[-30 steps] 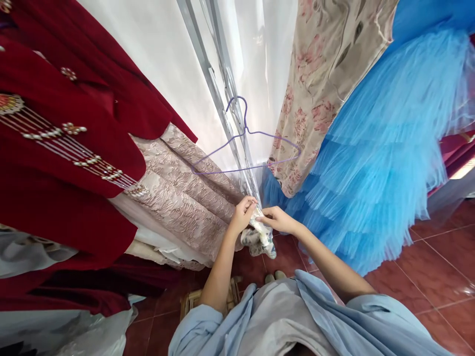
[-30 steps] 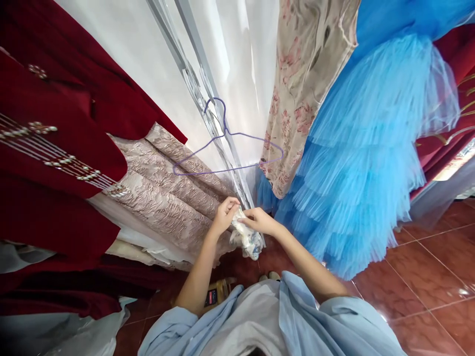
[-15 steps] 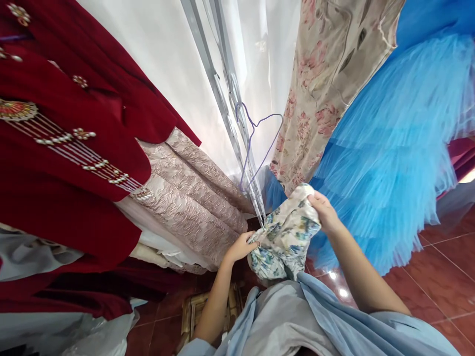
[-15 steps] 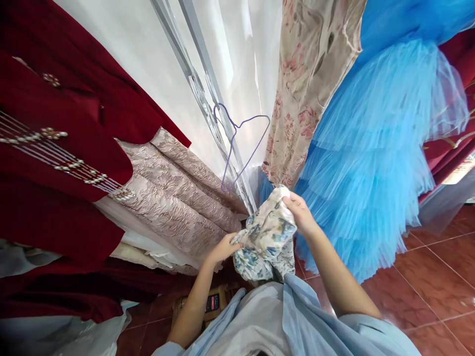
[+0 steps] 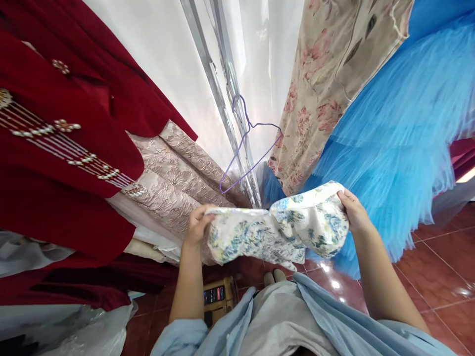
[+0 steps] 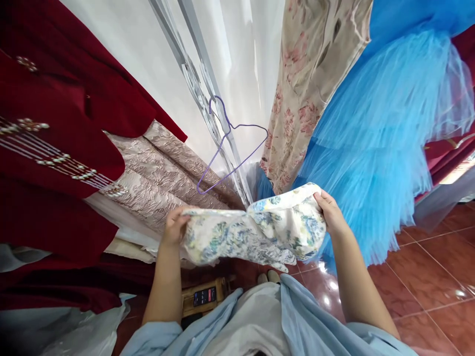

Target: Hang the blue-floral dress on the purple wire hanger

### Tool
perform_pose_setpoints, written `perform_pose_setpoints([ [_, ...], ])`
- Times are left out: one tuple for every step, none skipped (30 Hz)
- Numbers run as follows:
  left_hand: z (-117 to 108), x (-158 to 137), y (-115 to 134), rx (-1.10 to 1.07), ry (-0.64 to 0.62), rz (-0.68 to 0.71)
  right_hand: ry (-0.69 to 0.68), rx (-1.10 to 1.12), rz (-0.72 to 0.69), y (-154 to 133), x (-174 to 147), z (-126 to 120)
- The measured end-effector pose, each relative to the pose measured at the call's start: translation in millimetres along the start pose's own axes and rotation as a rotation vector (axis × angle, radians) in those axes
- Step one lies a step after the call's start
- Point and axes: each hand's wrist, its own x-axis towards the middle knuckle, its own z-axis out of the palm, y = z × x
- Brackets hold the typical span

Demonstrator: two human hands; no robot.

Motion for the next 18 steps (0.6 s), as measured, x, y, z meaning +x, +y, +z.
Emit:
perform_pose_setpoints([
  [3,15,11,-0.064,0.035,0.055,-0.015,-0.004,0.007,1,0,1],
  [8,31,21,-0.128,0.055,0.095,-0.034,-0.006,0.011,0,0,4],
  [14,46,30,-0.193,0.063,0.107,-0.052,-0.006,0.012,0,0,7],
  [21,61,37,-0.255,0.069,0.091,-0.071,-0.002,0.011,-1,1,11],
  [30,74,43,-0.308,0.069,0.047,-0.084,0.006,0.005,-2,2,15],
  [38,84,46,-0.343,0.060,-0.019,-0.091,0.016,-0.005,-2,5,19],
  [46,93,48,-0.358,0.050,-0.089,-0.089,0.025,-0.019,0,7,22],
  [53,99,49,-0.359,0.048,-0.148,-0.079,0.029,-0.038,2,11,24],
  [58,103,49,-0.353,0.050,-0.193,-0.064,0.024,-0.059,6,15,25],
  [61,106,48,-0.346,0.060,-0.217,-0.048,0.007,-0.081,10,19,24],
  [62,107,47,-0.338,0.084,-0.218,-0.035,-0.023,-0.105,14,25,23],
  [61,109,48,-0.328,0.121,-0.202,-0.032,-0.062,-0.130,18,31,22],
  [58,110,50,-0.315,0.162,-0.182,-0.035,-0.105,-0.159,20,38,20],
  [52,112,52,-0.298,0.200,-0.165,-0.045,-0.148,-0.196,20,47,19],
  [46,114,56,-0.280,0.231,-0.158,-0.057,-0.191,-0.242,16,57,18],
  [38,118,60,-0.266,0.254,-0.164,-0.065,-0.229,-0.300,10,68,18],
  [30,122,64,-0.258,0.265,-0.179,-0.066,-0.261,-0.362,0,82,20],
  [22,126,68,-0.261,0.272,-0.180,-0.062,-0.288,-0.425,-13,98,25],
])
